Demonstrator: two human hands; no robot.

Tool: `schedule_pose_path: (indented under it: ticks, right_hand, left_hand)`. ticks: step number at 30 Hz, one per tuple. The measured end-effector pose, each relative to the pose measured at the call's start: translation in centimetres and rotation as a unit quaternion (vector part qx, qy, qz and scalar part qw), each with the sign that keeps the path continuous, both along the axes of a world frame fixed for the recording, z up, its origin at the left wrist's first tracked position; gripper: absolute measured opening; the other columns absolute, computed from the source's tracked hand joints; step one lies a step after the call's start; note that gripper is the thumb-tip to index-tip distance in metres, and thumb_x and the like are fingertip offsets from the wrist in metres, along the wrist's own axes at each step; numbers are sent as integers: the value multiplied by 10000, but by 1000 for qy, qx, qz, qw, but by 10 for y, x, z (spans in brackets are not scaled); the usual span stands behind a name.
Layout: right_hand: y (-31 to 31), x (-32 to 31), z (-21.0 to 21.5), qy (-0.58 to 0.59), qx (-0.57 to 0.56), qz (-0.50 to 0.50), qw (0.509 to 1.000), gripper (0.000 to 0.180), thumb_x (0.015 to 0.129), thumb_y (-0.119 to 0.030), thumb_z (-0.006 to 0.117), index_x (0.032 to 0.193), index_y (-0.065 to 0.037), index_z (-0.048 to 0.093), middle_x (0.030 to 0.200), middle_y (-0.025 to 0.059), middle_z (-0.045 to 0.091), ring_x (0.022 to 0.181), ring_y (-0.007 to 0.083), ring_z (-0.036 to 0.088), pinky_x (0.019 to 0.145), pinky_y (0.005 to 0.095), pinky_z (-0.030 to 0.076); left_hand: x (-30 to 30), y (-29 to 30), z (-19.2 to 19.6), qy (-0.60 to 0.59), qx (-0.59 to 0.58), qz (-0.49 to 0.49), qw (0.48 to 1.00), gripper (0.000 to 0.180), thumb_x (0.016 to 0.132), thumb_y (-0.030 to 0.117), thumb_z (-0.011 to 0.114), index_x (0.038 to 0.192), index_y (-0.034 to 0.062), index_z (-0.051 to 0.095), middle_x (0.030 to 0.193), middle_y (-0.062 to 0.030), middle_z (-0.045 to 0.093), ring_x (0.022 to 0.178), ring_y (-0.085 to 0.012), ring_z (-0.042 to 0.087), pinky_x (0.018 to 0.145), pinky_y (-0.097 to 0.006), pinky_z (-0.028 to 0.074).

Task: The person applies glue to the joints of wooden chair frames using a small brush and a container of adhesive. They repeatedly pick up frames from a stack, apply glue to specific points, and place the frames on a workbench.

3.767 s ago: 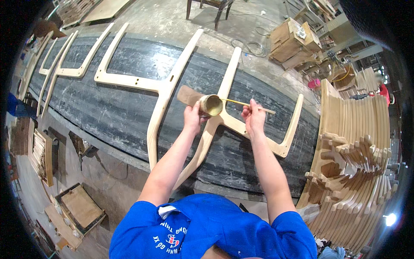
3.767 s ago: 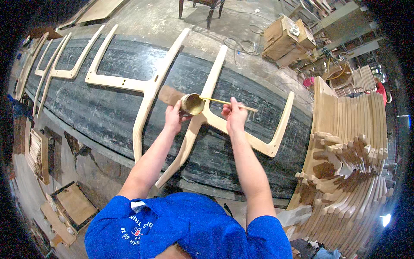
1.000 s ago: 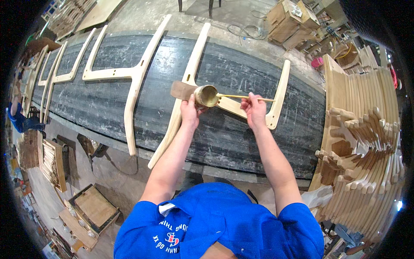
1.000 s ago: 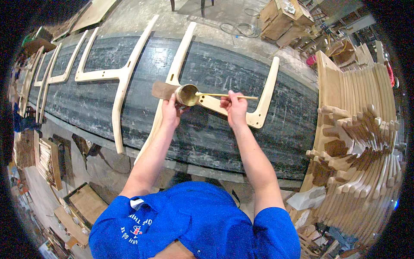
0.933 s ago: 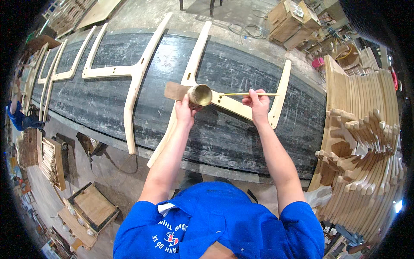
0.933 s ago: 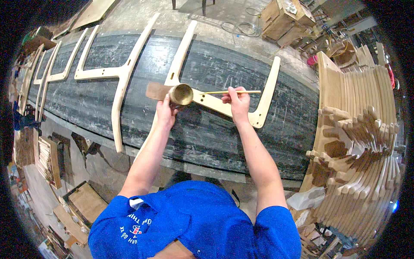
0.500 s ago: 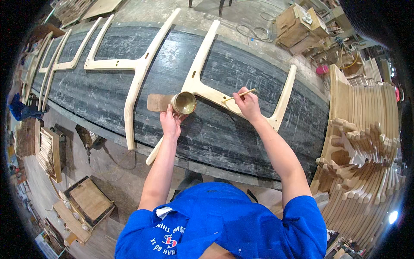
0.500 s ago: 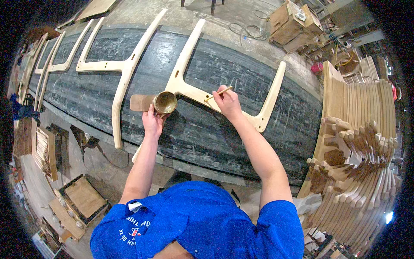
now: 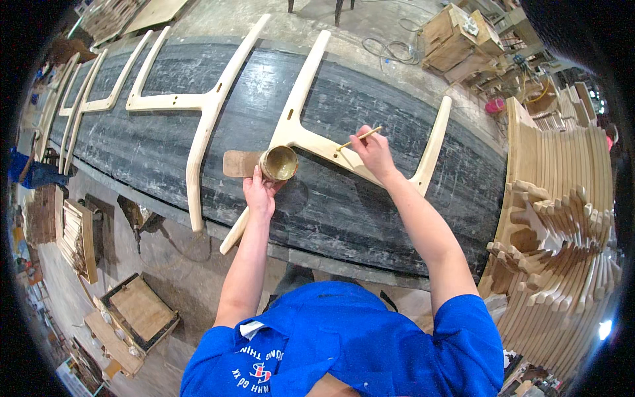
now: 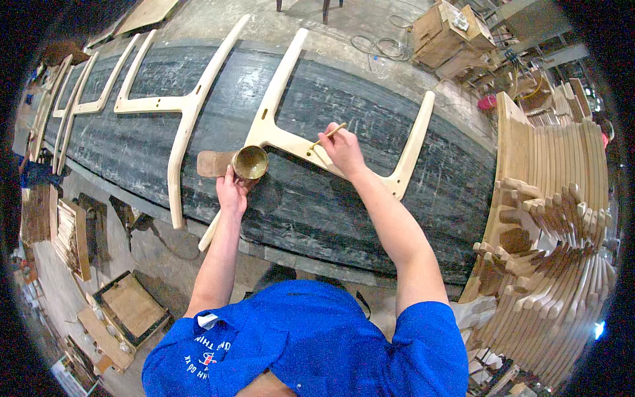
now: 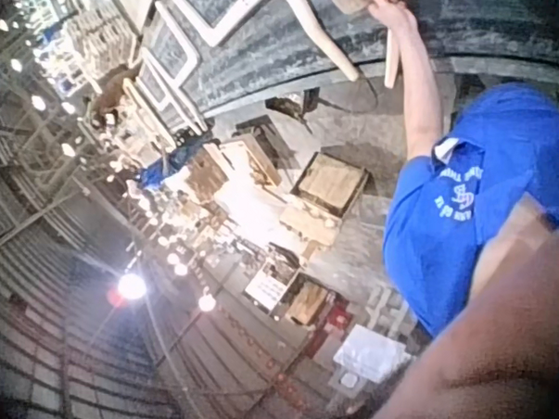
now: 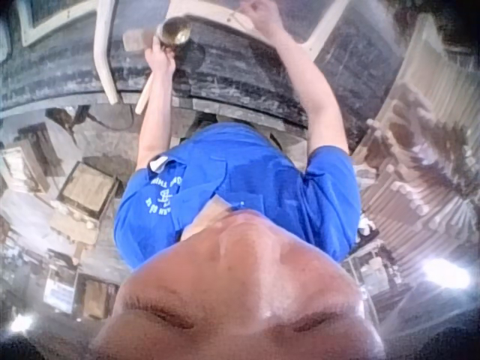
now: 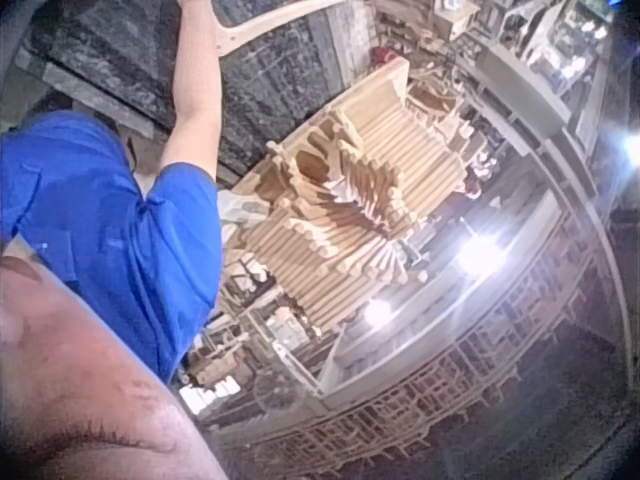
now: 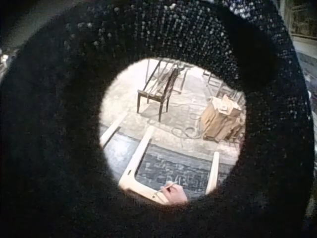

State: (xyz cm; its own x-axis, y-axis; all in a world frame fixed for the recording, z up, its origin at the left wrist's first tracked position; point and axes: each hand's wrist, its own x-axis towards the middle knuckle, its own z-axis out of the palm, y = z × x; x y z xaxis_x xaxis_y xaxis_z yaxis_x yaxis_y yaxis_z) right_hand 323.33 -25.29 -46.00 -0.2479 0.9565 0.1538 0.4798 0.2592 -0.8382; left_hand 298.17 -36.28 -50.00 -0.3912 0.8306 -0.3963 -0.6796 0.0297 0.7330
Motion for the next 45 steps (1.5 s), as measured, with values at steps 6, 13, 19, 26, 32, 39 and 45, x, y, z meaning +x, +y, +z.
schedule_pose_path:
  ticks: [6, 13, 19, 26, 32, 39, 45]
  right_hand:
    - [0, -7, 4, -130, 65, 122, 982, 160, 828, -176, 575, 812, -56, 470, 719, 146, 535, 715, 348, 570, 600, 430, 451]
    - [3, 21, 14, -158, 91, 193, 964, 110, 838, -152, 558, 839, -63, 493, 741, 140, 551, 738, 342, 570, 632, 413, 465]
    - [-45, 58, 59, 146, -24, 71, 986, 107, 848, -94, 593, 885, -6, 544, 743, 67, 593, 699, 114, 586, 641, 249, 478]
    - [-92, 106, 73, 328, -60, -27, 942, 91, 912, -104, 509, 886, -17, 511, 791, 60, 593, 709, 117, 596, 669, 251, 509]
    - [-114, 149, 73, 487, -60, -106, 865, 110, 905, -130, 527, 854, -49, 472, 695, 63, 594, 582, 122, 592, 554, 252, 518]
    - [-128, 201, 50, 640, -244, -145, 714, 128, 892, -162, 552, 828, -55, 525, 717, 90, 608, 555, 154, 586, 515, 301, 514]
    - [-134, 232, 41, 569, -164, -103, 799, 56, 878, -91, 539, 914, -48, 537, 839, 102, 620, 715, 174, 614, 643, 293, 515]
  left_hand:
    - [1, -4, -4, 12, -15, -6, 1000, 242, 943, 247, 450, 1089, 55, 436, 1032, -101, 563, 870, -208, 603, 695, -445, 567]
    - [27, 9, 5, 41, -5, -22, 999, 245, 933, 244, 478, 1087, 54, 486, 1003, -68, 589, 837, -171, 611, 621, -329, 541]
    - [67, 15, 32, 140, 8, -61, 988, 252, 922, 228, 504, 1135, 95, 485, 1013, -16, 598, 836, -118, 601, 635, -279, 517]
    - [155, 1, 98, 185, 103, -123, 970, 272, 938, 181, 480, 1172, 43, 489, 1076, -38, 558, 912, -123, 569, 731, -285, 522]
    - [206, -9, 127, 212, 162, -149, 952, 265, 936, 150, 476, 1189, 70, 477, 1075, -18, 564, 913, -111, 565, 698, -257, 510]
    - [251, -9, 110, 114, 134, -158, 972, 223, 936, 198, 480, 1136, 99, 492, 1058, -33, 573, 875, -117, 594, 656, -278, 535]
    - [268, -8, 65, 37, 44, -185, 981, 239, 937, 254, 467, 1130, 114, 457, 1021, -44, 587, 823, -155, 624, 629, -317, 549]
